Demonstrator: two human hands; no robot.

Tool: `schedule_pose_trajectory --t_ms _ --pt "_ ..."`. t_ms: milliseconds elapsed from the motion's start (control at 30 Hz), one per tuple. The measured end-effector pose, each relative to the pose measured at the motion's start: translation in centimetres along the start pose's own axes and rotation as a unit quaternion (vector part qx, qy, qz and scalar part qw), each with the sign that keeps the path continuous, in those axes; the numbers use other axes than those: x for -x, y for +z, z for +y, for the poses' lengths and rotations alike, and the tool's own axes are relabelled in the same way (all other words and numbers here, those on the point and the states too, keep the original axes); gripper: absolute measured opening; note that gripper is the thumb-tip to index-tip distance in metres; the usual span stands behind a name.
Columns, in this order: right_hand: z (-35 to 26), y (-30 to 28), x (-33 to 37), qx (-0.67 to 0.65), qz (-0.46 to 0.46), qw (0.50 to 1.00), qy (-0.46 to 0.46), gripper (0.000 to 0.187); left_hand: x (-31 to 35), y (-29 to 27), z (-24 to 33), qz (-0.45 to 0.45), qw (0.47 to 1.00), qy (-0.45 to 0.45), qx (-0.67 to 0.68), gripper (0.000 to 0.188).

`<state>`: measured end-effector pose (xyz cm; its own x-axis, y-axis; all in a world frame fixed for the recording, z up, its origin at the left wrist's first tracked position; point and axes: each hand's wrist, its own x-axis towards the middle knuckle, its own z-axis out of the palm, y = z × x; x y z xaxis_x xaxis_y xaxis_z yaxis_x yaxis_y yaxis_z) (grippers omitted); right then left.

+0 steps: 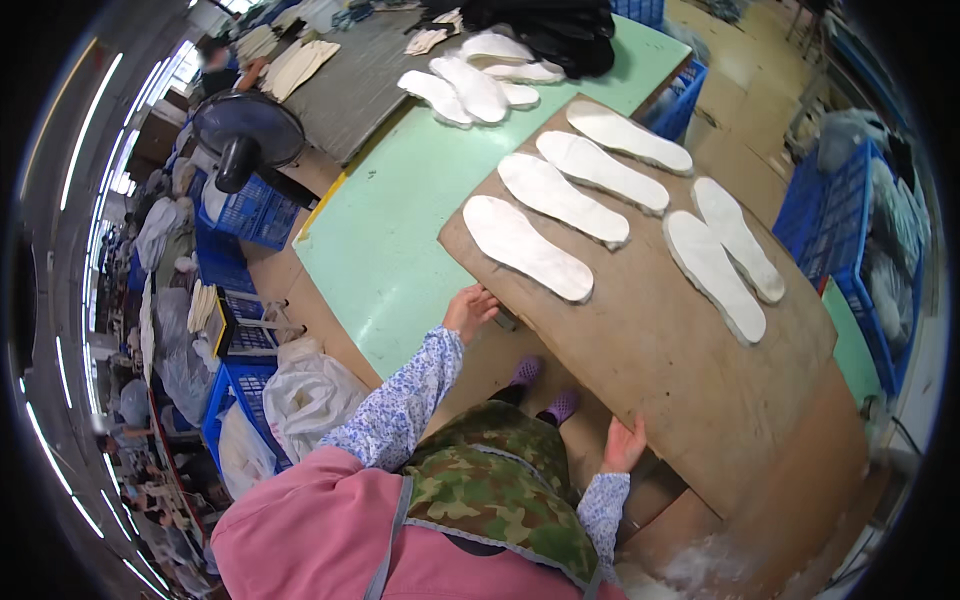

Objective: Applying adhesive using a spray gun to shoe insoles and organizing them on a board.

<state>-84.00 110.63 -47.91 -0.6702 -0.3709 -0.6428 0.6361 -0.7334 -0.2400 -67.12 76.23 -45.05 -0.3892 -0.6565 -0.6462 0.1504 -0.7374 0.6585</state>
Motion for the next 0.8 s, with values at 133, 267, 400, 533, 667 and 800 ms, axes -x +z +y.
schedule_pose_trajectory --t_ms 133,267,400,533,667,800 --pt "-2.7 0.1 1.7 0.040 0.004 0.999 0.007 0.047 0.4 -1.7 0.0 -0.014 0.997 0.038 0.060 0.023" --pt "-4.9 -0.4 4.1 0.067 -0.005 0.998 0.003 0.048 2.2 -5.4 1.4 -0.016 0.969 0.076 0.235 0.034" --pt "-5.8 -1.3 6.3 0.104 -0.017 0.994 0.009 0.052 7.0 -10.6 3.2 -0.027 0.965 0.117 0.232 0.041" --pt "-6.2 -1.8 8.4 0.203 0.002 0.979 -0.034 0.055 9.1 -15.6 6.4 -0.060 0.984 0.051 0.157 0.041" --pt "-5.0 -2.6 10.7 0.240 -0.031 0.970 -0.026 0.052 7.7 -18.3 9.9 -0.024 0.990 -0.079 -0.114 0.048" --pt "-2.0 -3.2 13.1 0.264 -0.054 0.960 -0.073 0.060 7.2 -21.7 11.5 -0.134 0.974 0.026 -0.179 0.061"
